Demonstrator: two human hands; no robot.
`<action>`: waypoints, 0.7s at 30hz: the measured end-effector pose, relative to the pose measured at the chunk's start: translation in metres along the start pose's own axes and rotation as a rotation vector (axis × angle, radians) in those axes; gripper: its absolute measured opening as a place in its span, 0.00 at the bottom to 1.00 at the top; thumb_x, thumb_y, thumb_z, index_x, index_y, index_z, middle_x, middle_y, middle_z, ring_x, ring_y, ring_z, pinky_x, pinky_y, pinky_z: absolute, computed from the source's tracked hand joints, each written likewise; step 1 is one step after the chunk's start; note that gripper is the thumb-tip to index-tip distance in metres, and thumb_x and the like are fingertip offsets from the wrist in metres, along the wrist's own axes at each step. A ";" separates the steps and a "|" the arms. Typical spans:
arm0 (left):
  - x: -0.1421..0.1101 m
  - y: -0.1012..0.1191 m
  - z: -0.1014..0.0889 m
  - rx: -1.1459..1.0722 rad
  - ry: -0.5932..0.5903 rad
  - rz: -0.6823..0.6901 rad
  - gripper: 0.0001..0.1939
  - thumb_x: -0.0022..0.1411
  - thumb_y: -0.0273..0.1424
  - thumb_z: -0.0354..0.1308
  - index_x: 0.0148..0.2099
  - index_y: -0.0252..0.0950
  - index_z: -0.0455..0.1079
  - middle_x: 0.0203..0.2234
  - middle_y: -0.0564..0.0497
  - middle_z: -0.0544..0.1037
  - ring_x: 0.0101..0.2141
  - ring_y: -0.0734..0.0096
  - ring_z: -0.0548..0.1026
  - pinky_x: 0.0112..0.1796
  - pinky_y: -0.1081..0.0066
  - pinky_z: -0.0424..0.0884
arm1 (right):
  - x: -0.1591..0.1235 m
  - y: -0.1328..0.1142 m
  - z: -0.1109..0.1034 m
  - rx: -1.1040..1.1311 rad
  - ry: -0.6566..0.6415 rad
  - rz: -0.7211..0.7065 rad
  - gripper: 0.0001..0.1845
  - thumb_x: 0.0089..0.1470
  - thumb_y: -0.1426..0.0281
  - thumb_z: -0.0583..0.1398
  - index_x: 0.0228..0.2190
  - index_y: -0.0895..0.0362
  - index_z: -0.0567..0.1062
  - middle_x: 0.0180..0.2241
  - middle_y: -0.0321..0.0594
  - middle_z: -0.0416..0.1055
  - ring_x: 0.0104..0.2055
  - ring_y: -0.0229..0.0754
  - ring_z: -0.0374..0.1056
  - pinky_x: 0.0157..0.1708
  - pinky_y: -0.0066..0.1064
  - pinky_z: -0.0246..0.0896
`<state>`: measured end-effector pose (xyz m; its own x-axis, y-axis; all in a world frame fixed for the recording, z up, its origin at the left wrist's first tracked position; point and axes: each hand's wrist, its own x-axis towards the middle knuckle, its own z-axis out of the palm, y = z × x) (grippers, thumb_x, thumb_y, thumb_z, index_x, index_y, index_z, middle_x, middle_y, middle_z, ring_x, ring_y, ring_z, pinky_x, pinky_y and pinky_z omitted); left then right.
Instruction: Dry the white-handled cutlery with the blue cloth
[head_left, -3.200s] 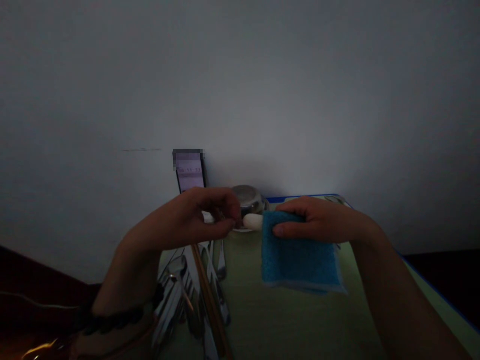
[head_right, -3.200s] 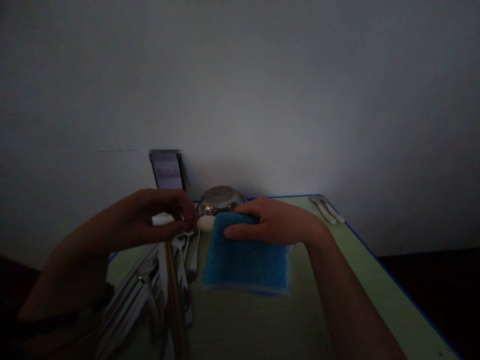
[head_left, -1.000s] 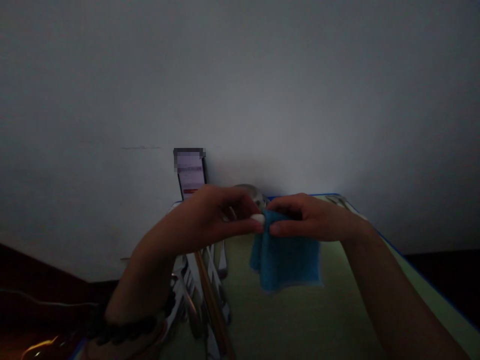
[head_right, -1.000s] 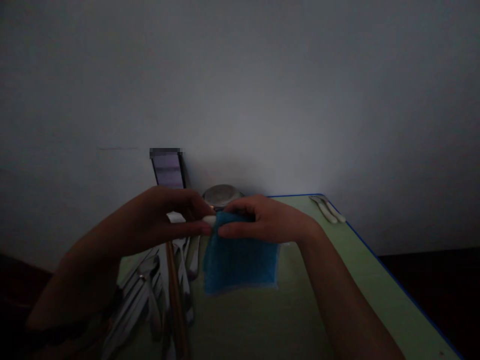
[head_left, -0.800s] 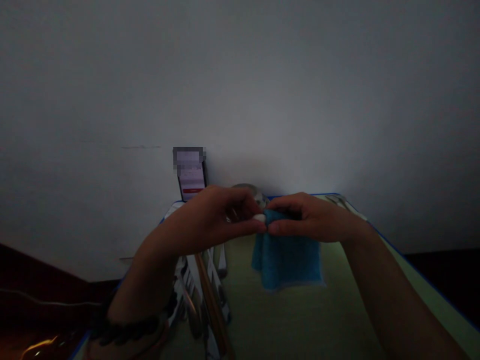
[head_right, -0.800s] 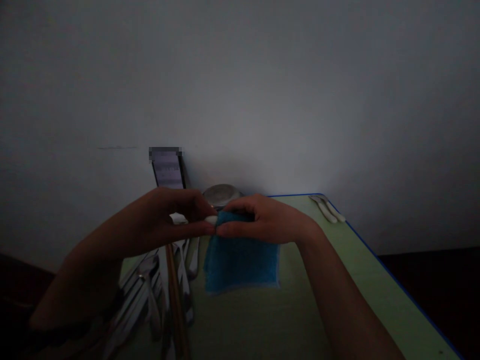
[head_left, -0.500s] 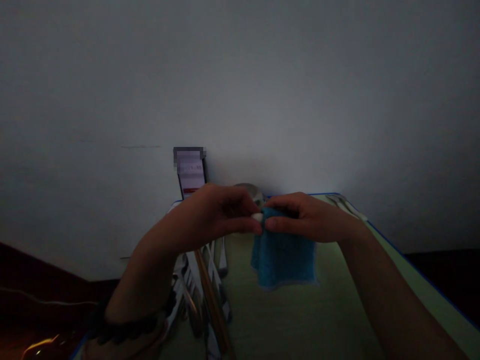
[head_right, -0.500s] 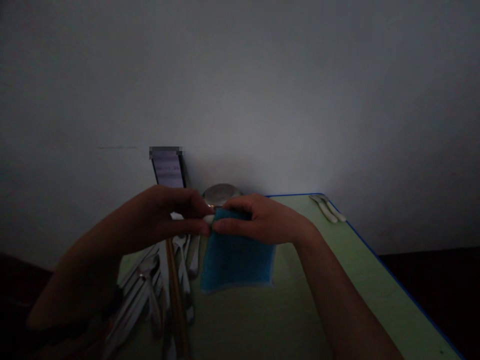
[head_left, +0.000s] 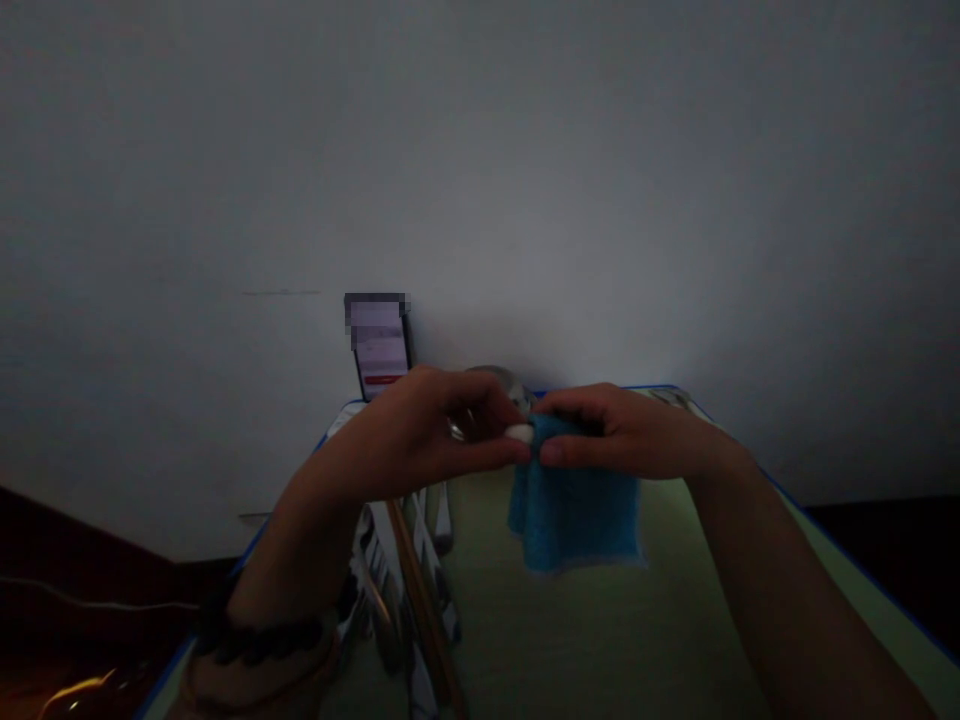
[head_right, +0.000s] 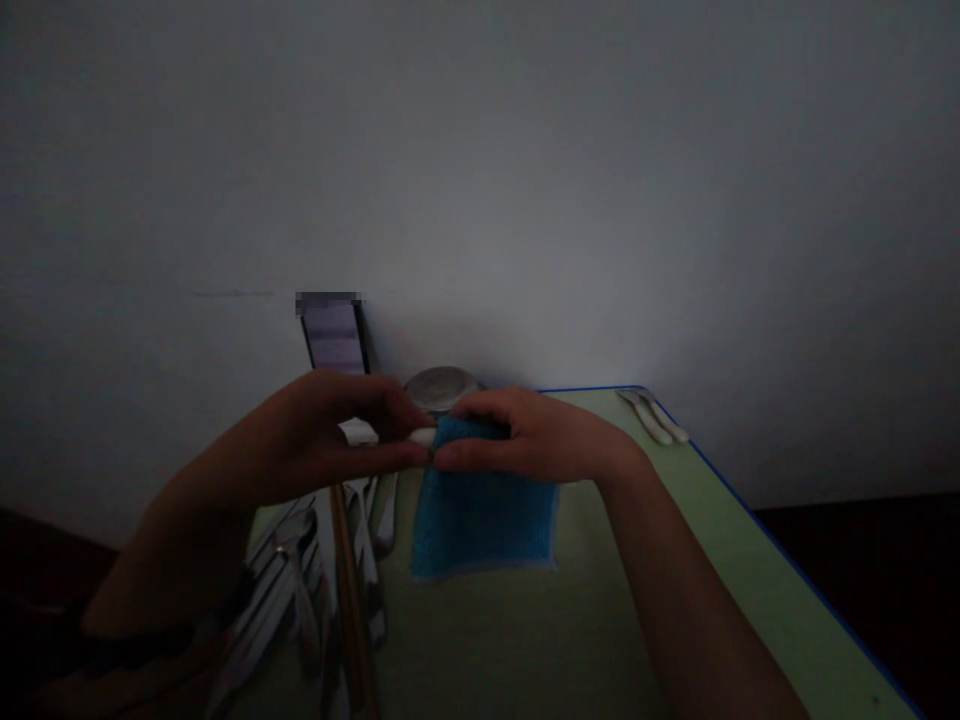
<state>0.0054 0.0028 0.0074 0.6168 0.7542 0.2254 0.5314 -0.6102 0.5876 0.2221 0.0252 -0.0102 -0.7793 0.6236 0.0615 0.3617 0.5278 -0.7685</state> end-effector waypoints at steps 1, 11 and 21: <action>-0.001 -0.003 0.000 -0.014 0.013 0.001 0.09 0.55 0.35 0.61 0.35 0.35 0.70 0.24 0.55 0.76 0.25 0.76 0.73 0.26 0.79 0.69 | -0.001 0.001 -0.001 -0.006 -0.012 0.013 0.18 0.52 0.57 0.58 0.39 0.58 0.72 0.33 0.36 0.71 0.32 0.35 0.64 0.28 0.23 0.57; -0.025 -0.041 -0.018 -0.188 0.102 -0.134 0.09 0.51 0.33 0.65 0.34 0.37 0.70 0.26 0.56 0.77 0.28 0.75 0.74 0.28 0.79 0.70 | -0.007 0.014 -0.012 -0.132 -0.026 0.083 0.18 0.54 0.60 0.57 0.41 0.59 0.74 0.34 0.38 0.74 0.34 0.39 0.68 0.32 0.27 0.60; -0.005 -0.018 0.005 0.083 -0.214 -0.171 0.18 0.64 0.44 0.46 0.38 0.36 0.69 0.20 0.57 0.66 0.21 0.77 0.64 0.21 0.79 0.58 | -0.002 0.017 -0.007 -0.264 0.093 0.021 0.14 0.56 0.63 0.55 0.38 0.57 0.75 0.30 0.36 0.74 0.30 0.37 0.68 0.29 0.26 0.57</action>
<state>-0.0038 0.0087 -0.0082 0.6179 0.7849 -0.0456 0.6784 -0.5028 0.5357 0.2335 0.0365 -0.0192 -0.7243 0.6797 0.1152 0.5074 0.6387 -0.5784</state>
